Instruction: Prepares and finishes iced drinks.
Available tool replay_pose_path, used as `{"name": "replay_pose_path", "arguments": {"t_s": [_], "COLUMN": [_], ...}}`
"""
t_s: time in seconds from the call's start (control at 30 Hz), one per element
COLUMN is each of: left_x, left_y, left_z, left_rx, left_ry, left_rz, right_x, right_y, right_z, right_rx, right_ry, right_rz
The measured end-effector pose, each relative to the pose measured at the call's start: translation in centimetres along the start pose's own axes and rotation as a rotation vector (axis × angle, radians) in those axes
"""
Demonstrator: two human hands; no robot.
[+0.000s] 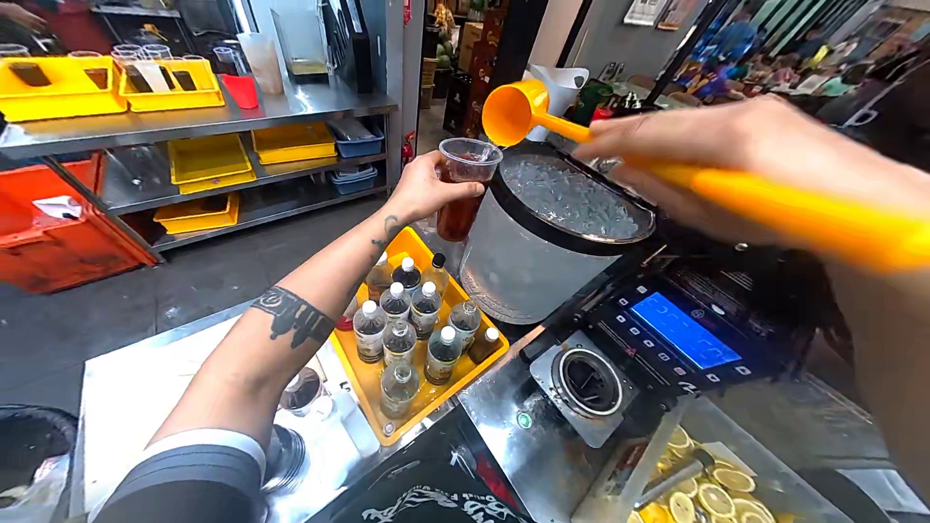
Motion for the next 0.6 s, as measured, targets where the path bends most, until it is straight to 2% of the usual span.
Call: {"name": "replay_pose_path", "arguments": {"t_s": [0.07, 0.13, 0.23, 0.3, 0.43, 0.6], "left_x": [0.7, 1.4, 2.7, 3.2, 3.3, 2.7], "left_y": [0.2, 0.1, -0.3, -0.7, -1.3, -2.2], "left_z": [-0.1, -0.6, -1.4, -1.8, -2.3, -2.1], "left_rx": [-0.044, -0.067, -0.066, -0.076, -0.063, -0.064], "left_ry": [-0.039, -0.084, -0.114, -0.093, -0.062, -0.105], "left_rz": [0.005, 0.01, 0.005, 0.005, -0.005, -0.021], "right_x": [1.6, 2.2, 1.0, -1.0, -5.8, -13.2], "right_y": [0.1, -0.1, -0.8, -1.3, -1.3, 0.9], "right_z": [-3.8, -8.7, -15.0, -18.1, -22.8, -26.3], "right_rx": [-0.069, -0.273, -0.629, -0.788, -0.883, -0.905], "right_ry": [0.069, 0.162, 0.218, 0.289, 0.477, 0.516], "right_rz": [-0.101, -0.125, -0.059, 0.026, 0.107, 0.176]}}
Point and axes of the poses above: each hand's wrist, its own y-axis towards the middle knuckle, its own x-axis out of the back of the hand, z = x × y, the point moved 9 cm from there along y, towards the middle knuckle, and after that the axes turned 7 degrees about y, right-handed, at the moved point
